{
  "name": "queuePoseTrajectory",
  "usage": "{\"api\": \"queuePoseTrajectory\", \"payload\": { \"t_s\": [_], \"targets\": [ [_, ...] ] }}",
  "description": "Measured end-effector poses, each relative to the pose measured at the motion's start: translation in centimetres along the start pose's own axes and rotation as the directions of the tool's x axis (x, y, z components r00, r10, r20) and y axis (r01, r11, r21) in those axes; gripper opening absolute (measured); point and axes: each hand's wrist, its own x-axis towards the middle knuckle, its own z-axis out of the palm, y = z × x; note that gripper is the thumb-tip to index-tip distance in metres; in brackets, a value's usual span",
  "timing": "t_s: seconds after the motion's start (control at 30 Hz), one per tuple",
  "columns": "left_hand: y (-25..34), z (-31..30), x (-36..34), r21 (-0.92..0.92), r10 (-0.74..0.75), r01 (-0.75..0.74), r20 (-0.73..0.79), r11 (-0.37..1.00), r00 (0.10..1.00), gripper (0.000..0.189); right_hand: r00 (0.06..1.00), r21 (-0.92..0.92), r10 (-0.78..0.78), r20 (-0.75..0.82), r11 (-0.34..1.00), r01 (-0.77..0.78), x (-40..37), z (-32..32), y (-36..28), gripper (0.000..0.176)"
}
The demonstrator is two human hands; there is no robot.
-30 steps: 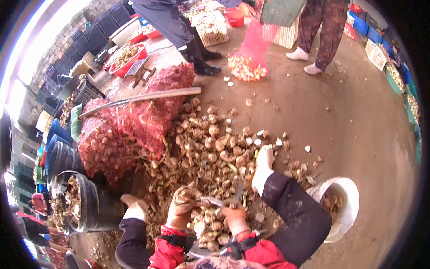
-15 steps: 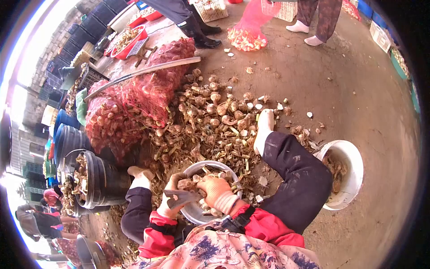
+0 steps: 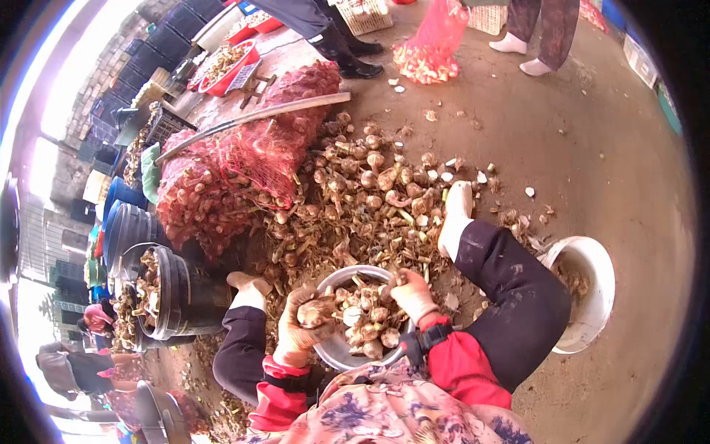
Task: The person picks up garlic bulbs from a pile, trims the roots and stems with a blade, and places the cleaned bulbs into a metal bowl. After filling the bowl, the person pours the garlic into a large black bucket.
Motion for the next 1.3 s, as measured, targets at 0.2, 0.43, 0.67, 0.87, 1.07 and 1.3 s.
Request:
{"api": "queuePoseTrajectory", "payload": {
  "t_s": [0.2, 0.43, 0.67, 0.87, 1.07, 1.3],
  "targets": [
    [2.8, 0.7, 0.8, -0.692, -0.259, 0.172, -0.022, 0.701, 0.966, 0.077, 0.938, -0.054, -0.308, 0.161, 0.946, 0.320, -4.8, 1.8, -5.5, 0.017],
    [-0.1, 1.2, 0.6, -0.422, -0.165, 0.203, 0.124, 0.884, 0.978, 0.065, 0.768, -0.477, -0.448, 0.457, 0.605, 0.637, -6.1, 3.8, -8.7, 0.022],
    [-0.7, 2.7, -0.3, -0.287, -0.141, 0.124, -0.040, 0.950, 0.989, 0.051, 0.780, -0.542, -0.382, 0.496, 0.565, 0.622, -6.0, 3.9, -8.9, 0.022],
    [-2.4, 2.8, -0.7, -0.269, -0.174, 0.132, -0.136, 0.954, 0.975, 0.063, 0.783, -0.512, -0.372, 0.498, 0.603, 0.612, -6.3, 3.7, -8.5, 0.026],
    [0.3, 3.5, -0.5, -0.143, -0.174, 0.159, -0.094, 0.977, 0.980, 0.058, 0.806, -0.526, -0.270, 0.527, 0.641, 0.559, -5.7, 4.0, -7.9, 0.020],
    [2.3, 4.6, -1.3, 0.249, 0.114, -0.062, -0.204, 0.967, 0.972, 0.057, 0.992, -0.468, 0.052, 0.118, 0.884, 0.010, -3.0, 0.7, -2.2, 0.018]
  ]
}}
